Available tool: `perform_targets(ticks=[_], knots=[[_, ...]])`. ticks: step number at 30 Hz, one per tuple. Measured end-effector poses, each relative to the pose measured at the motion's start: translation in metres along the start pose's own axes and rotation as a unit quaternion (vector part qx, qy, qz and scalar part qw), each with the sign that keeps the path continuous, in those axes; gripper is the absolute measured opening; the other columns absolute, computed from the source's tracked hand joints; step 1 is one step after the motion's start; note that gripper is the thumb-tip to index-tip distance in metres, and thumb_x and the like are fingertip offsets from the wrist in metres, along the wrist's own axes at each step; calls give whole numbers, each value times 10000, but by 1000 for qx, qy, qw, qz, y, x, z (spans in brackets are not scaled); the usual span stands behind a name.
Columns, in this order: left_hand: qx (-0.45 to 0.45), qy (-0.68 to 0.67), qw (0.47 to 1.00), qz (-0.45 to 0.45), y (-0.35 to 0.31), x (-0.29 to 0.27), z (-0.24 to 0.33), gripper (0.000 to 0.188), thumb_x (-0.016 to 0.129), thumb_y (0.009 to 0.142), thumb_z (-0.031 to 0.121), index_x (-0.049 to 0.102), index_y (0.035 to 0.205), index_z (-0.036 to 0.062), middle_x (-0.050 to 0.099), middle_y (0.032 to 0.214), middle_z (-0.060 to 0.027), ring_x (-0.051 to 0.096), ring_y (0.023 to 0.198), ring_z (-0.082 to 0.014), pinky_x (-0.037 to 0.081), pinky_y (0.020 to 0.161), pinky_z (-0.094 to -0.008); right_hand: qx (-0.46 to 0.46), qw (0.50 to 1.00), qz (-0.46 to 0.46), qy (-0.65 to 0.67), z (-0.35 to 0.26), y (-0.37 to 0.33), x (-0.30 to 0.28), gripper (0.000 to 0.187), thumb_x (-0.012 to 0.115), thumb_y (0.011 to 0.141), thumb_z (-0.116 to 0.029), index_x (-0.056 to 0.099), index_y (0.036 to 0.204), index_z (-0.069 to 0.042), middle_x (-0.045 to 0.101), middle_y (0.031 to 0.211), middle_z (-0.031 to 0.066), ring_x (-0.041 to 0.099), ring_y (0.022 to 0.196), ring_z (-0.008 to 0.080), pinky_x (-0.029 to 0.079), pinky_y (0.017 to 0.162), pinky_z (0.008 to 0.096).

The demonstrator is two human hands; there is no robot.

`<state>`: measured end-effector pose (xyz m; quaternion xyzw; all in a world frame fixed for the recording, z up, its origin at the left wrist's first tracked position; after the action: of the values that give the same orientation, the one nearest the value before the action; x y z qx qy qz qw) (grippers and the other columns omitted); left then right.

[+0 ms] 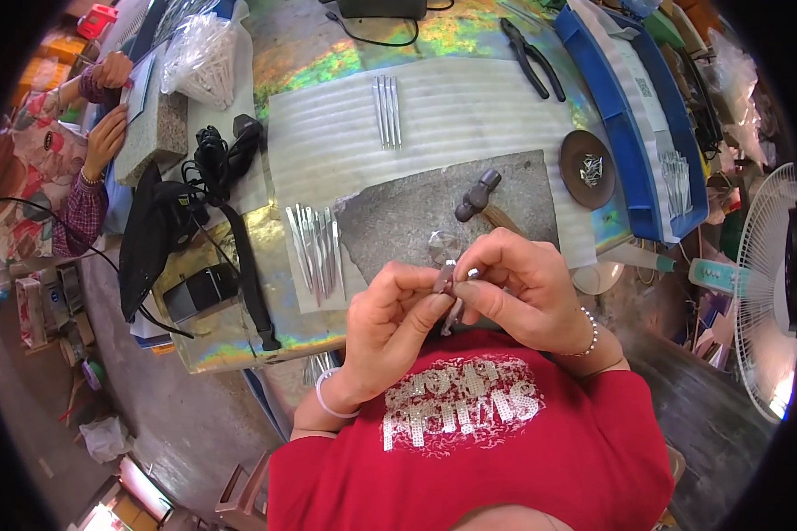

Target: Shaping and hammering small metal components on a stone anvil block.

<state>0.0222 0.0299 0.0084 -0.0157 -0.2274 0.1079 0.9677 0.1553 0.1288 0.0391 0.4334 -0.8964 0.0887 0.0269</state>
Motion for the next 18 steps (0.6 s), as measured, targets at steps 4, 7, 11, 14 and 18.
perform_targets(ticks=[4, 7, 11, 14, 18], knots=[[-17, 24, 999, -18, -6, -5, -2, 148, 545, 909, -2, 503, 1050, -21, 605, 965, -84, 606, 913, -133, 536, 782, -254, -99, 991, 27, -82, 0, 2, 3, 120, 635, 837, -7, 561, 928, 16, 597, 756, 58, 593, 637, 96, 462, 539, 209], [-13, 64, 998, -12, -7, -5, -4, 146, 565, 898, -3, 508, 1030, -24, 603, 962, -75, 605, 893, -120, 537, 775, -246, -189, 960, 31, -203, -9, 3, 4, 101, 652, 816, 0, 579, 885, 7, 580, 732, 72, 589, 625, 123, 446, 516, 228], [64, 109, 992, -17, -3, -5, 0, 129, 594, 871, -38, 564, 996, -32, 651, 833, -67, 613, 745, -71, 491, 621, -192, -169, 967, 54, -184, -10, -1, 9, 125, 675, 797, -12, 589, 887, 6, 577, 703, 76, 577, 576, 146, 431, 489, 249], [80, 150, 985, -30, -4, -6, 1, 131, 604, 864, -36, 566, 989, -25, 650, 800, -65, 611, 719, -63, 489, 611, -192, -173, 962, 56, -203, -11, 1, 10, 134, 687, 789, -23, 597, 883, 6, 581, 685, 74, 577, 552, 153, 433, 480, 251], [59, 186, 980, -40, -6, -8, 0, 121, 617, 862, -17, 562, 969, -11, 657, 771, -58, 615, 708, -56, 490, 606, -197, -170, 960, 52, -219, -9, 0, 10, 115, 692, 785, -29, 609, 858, 2, 589, 668, 79, 596, 552, 159, 438, 478, 246]])
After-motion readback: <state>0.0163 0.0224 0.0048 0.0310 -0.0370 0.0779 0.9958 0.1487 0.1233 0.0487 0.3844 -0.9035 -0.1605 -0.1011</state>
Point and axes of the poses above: each hand's wrist, its own y-axis towards the middle knuckle, its own x-axis out of the palm, z = x × y, the point moved 2 cm from there along y, towards the middle knuckle
